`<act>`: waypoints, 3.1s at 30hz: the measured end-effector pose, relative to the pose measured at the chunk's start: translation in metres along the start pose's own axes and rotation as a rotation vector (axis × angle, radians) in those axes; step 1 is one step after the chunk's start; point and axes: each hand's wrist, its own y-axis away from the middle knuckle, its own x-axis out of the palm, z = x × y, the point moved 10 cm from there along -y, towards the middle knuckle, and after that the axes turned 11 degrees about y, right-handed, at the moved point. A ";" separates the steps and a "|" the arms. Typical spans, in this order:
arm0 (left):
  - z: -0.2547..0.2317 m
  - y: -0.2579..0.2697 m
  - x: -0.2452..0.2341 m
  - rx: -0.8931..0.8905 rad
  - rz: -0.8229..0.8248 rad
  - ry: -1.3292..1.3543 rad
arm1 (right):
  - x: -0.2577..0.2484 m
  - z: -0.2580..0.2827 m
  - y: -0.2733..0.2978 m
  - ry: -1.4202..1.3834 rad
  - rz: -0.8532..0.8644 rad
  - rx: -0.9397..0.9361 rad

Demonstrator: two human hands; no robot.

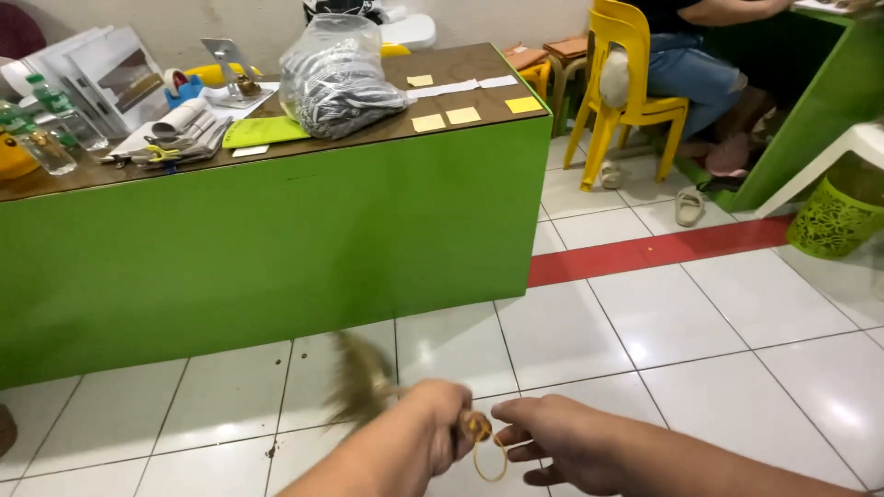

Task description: Sweeping the floor with a handheld broom.

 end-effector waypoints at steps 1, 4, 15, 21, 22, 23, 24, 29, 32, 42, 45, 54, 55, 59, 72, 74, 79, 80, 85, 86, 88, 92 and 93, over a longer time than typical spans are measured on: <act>-0.001 0.007 0.024 -0.090 0.145 -0.020 | 0.002 -0.001 0.001 -0.044 0.023 -0.007; 0.000 0.094 0.071 -0.364 0.435 0.027 | -0.005 0.011 0.011 -0.143 0.056 -0.090; 0.082 0.080 0.138 -0.990 0.776 0.132 | -0.081 -0.031 -0.019 -0.148 -0.016 -0.026; 0.030 0.052 0.004 0.440 1.112 -0.656 | -0.029 -0.061 -0.043 -0.207 0.089 0.139; 0.023 0.006 -0.041 0.491 0.831 -0.759 | -0.020 -0.059 -0.042 -0.188 0.131 0.137; 0.013 -0.035 -0.090 0.533 0.546 -0.847 | -0.011 -0.056 -0.041 -0.168 0.171 0.135; -0.006 -0.089 -0.131 0.533 0.534 -0.837 | -0.006 -0.051 -0.037 -0.155 0.180 0.136; 0.108 -0.202 -0.270 -0.534 0.039 0.399 | 0.012 -0.023 -0.014 -0.022 0.132 0.154; 0.052 -0.160 -0.225 -0.340 -0.078 0.281 | 0.029 -0.005 -0.013 0.007 0.148 0.095; -0.068 0.093 -0.029 -0.153 0.353 -0.134 | 0.083 0.025 -0.010 -0.114 0.205 0.026; -0.050 0.139 -0.001 -0.521 0.603 0.115 | 0.077 0.040 -0.004 -0.211 0.087 -0.021; 0.028 0.113 -0.021 -0.973 0.787 0.187 | 0.070 -0.010 -0.061 -0.352 0.076 0.014; 0.037 0.091 -0.031 -0.911 0.769 0.199 | 0.086 -0.016 -0.056 -0.372 0.205 0.094; 0.009 0.127 -0.118 -0.338 0.648 0.386 | 0.105 -0.029 -0.048 -0.306 0.207 0.210; 0.026 -0.024 -0.245 -0.216 -0.069 -0.004 | 0.087 -0.006 -0.021 -0.165 0.160 0.096; 0.025 -0.018 -0.221 -0.112 -0.032 -0.180 | 0.075 -0.007 -0.020 -0.187 0.173 0.082; 0.030 0.049 -0.080 -0.008 0.216 -0.377 | 0.039 -0.012 -0.012 -0.225 0.141 0.086; 0.034 0.069 -0.049 -0.037 0.279 -0.342 | 0.031 -0.015 -0.010 -0.239 0.128 0.095; 0.042 0.113 0.065 -0.292 0.481 -0.265 | -0.024 -0.023 -0.004 -0.208 0.042 0.033; 0.041 0.127 0.088 -0.337 0.540 -0.234 | -0.033 -0.024 -0.006 -0.145 0.051 -0.020; 0.046 0.120 0.116 -0.431 0.605 -0.297 | -0.060 -0.037 -0.011 -0.201 0.008 -0.029; 0.081 0.095 0.137 -0.712 0.678 -0.350 | -0.087 -0.064 -0.023 -0.252 -0.051 0.086; 0.086 0.099 0.130 -0.708 0.671 -0.343 | -0.087 -0.070 -0.029 -0.247 -0.041 0.084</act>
